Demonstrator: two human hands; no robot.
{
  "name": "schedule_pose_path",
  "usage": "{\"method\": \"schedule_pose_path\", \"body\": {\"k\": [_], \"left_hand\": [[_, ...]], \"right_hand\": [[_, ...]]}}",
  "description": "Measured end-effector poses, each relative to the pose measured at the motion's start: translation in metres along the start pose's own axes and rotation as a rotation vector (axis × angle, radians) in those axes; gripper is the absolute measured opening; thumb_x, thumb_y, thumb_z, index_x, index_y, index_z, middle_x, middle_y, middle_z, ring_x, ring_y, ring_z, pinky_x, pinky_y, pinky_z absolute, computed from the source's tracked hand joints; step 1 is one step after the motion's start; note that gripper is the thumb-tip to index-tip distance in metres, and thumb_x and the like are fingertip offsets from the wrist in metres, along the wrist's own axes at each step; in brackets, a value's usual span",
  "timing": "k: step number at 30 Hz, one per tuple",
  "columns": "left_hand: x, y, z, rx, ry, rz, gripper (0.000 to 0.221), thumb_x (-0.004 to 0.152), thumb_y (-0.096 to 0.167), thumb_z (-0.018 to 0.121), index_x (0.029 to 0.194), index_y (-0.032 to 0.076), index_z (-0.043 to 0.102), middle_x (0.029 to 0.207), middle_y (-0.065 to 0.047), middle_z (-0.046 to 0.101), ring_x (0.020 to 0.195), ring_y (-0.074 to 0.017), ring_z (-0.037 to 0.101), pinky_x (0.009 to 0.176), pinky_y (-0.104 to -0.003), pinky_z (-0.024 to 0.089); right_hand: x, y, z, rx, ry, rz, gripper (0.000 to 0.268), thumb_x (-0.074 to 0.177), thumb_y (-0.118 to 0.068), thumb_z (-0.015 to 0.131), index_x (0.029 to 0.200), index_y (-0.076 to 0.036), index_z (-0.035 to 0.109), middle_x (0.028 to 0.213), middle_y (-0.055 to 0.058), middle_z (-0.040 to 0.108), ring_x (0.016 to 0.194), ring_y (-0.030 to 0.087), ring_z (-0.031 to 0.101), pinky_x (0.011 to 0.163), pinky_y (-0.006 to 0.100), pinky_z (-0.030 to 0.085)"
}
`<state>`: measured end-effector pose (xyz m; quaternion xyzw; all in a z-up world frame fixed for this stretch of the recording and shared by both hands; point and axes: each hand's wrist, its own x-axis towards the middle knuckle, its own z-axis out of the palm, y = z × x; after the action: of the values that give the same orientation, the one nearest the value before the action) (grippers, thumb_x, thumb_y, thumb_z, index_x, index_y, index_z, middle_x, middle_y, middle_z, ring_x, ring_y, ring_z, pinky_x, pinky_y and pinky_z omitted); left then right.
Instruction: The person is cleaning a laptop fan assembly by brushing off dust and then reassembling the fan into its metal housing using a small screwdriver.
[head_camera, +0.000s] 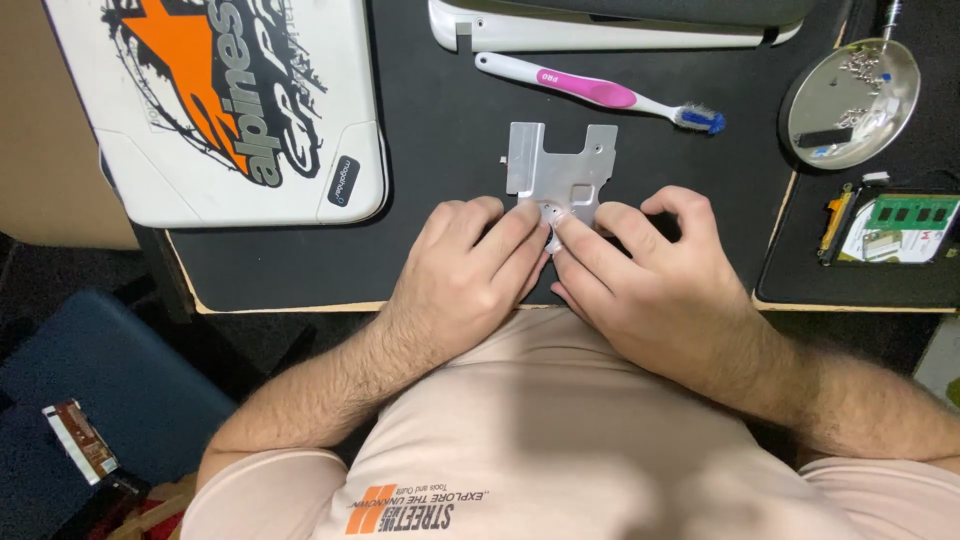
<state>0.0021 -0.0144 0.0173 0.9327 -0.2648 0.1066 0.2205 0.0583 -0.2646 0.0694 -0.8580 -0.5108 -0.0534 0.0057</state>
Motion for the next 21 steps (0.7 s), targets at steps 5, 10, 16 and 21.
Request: {"method": "schedule_pose_path", "body": {"k": [5, 10, 16, 21], "left_hand": [[-0.001, -0.001, 0.007, -0.028, 0.020, 0.048, 0.024, 0.127, 0.014, 0.075, 0.144, 0.001, 0.085, 0.139, -0.009, 0.084, 0.101, -0.0327, 0.065, 0.082, -0.047, 0.053], [0.010, 0.004, -0.003, 0.069, -0.013, 0.066, 0.020, 0.125, 0.012, 0.080, 0.141, 0.000, 0.084, 0.122, -0.007, 0.080, 0.097, -0.0298, 0.064, 0.080, -0.045, 0.049], [0.011, 0.006, -0.002, 0.130, -0.014, 0.057, 0.013, 0.123, 0.012, 0.083, 0.133, 0.004, 0.084, 0.118, -0.003, 0.078, 0.091, -0.0285, 0.059, 0.075, -0.044, 0.046], [0.016, 0.010, -0.002, 0.191, -0.014, 0.076, 0.014, 0.118, 0.009, 0.088, 0.132, 0.008, 0.085, 0.116, -0.001, 0.077, 0.085, -0.0276, 0.056, 0.070, -0.043, 0.041]], "right_hand": [[0.000, 0.005, -0.001, 0.054, 0.046, 0.007, 0.026, 0.120, -0.037, 0.084, 0.107, -0.016, 0.079, 0.128, -0.004, 0.083, 0.116, 0.024, 0.073, 0.097, 0.049, 0.055], [-0.005, 0.009, 0.006, 0.156, 0.062, -0.004, 0.027, 0.111, -0.040, 0.092, 0.117, -0.014, 0.087, 0.133, -0.003, 0.084, 0.122, 0.026, 0.073, 0.098, 0.050, 0.055], [-0.008, 0.006, 0.009, 0.153, 0.036, 0.001, 0.031, 0.113, -0.043, 0.086, 0.121, -0.013, 0.089, 0.139, 0.002, 0.085, 0.126, 0.028, 0.073, 0.102, 0.049, 0.056], [-0.023, 0.075, 0.000, 0.258, 0.142, 0.227, 0.009, 0.120, -0.023, 0.088, 0.119, -0.013, 0.089, 0.126, 0.006, 0.088, 0.116, 0.033, 0.077, 0.100, 0.049, 0.058]]}}
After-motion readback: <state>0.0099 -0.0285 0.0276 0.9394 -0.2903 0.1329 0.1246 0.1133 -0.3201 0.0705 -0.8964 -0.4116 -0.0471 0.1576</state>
